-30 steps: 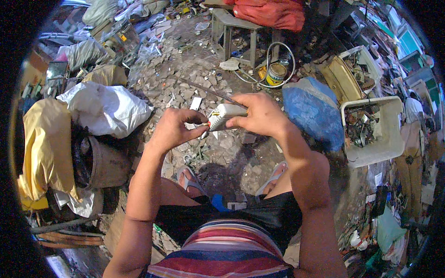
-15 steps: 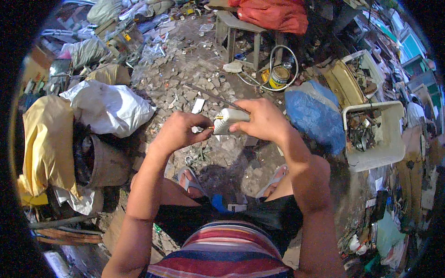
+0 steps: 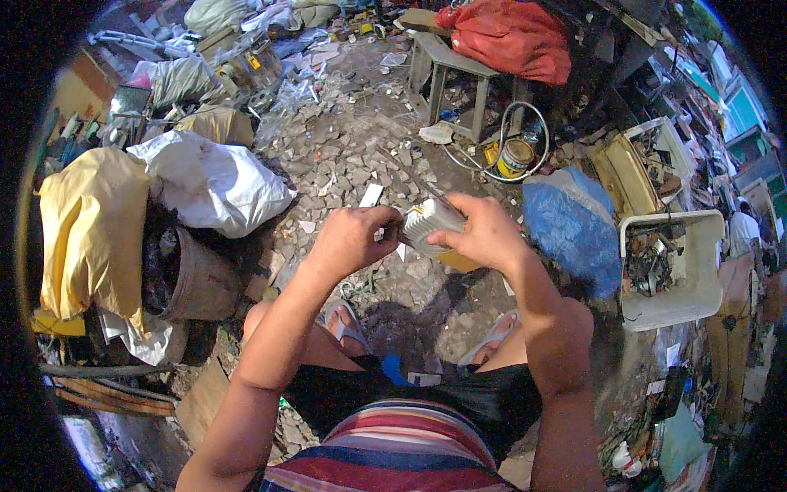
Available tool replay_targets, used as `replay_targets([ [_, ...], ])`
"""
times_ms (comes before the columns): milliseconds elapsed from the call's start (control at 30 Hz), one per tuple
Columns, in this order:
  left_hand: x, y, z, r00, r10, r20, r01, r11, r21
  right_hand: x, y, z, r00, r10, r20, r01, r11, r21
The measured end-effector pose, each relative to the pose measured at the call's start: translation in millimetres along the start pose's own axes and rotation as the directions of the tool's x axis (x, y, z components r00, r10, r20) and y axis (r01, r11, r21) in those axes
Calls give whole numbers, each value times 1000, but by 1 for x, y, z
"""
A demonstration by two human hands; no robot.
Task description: The person disassembles an electronic device by removing a white plastic casing, prying at components with a screwdriver, and using a metal disc to help separate internal parts.
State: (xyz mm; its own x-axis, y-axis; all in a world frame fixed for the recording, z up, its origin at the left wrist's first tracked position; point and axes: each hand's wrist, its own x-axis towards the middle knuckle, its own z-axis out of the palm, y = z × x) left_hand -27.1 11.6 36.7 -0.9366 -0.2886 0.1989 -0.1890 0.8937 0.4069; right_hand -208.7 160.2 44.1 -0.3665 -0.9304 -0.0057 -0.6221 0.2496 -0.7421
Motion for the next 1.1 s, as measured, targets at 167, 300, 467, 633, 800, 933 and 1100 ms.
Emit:
replay_targets([
  [167, 3, -7, -7, 999, 39, 15, -35, 980, -198, 0, -7, -4, 999, 47, 21, -46, 998, -31],
  [300, 4, -14, -7, 998, 20, 52, -6, 965, -264, 2, -3, -2, 1000, 11, -16, -11, 999, -38],
  [467, 6, -13, -7, 1000, 4, 18, 3, 929, -370, 5, 4, 1, 996, -25, -81, 20, 998, -57],
  [633, 5, -8, -8, 998, 23, 66, -5, 968, -252, 2, 2, 6, 997, -35, -73, 33, 999, -25],
  [800, 8, -12, -5, 988, -132, 82, 154, 754, -638, 4, 4, 5, 976, -99, -194, 117, 990, 81],
  [933, 7, -15, 19, 989, -81, -124, -33, 699, -715, 5, -3, 7, 977, -4, -215, 95, 905, 414],
  [1100, 8, 5, 26, 976, -184, -118, -10, 501, -866, 4, 0, 13, 942, -197, -272, 278, 911, 304],
])
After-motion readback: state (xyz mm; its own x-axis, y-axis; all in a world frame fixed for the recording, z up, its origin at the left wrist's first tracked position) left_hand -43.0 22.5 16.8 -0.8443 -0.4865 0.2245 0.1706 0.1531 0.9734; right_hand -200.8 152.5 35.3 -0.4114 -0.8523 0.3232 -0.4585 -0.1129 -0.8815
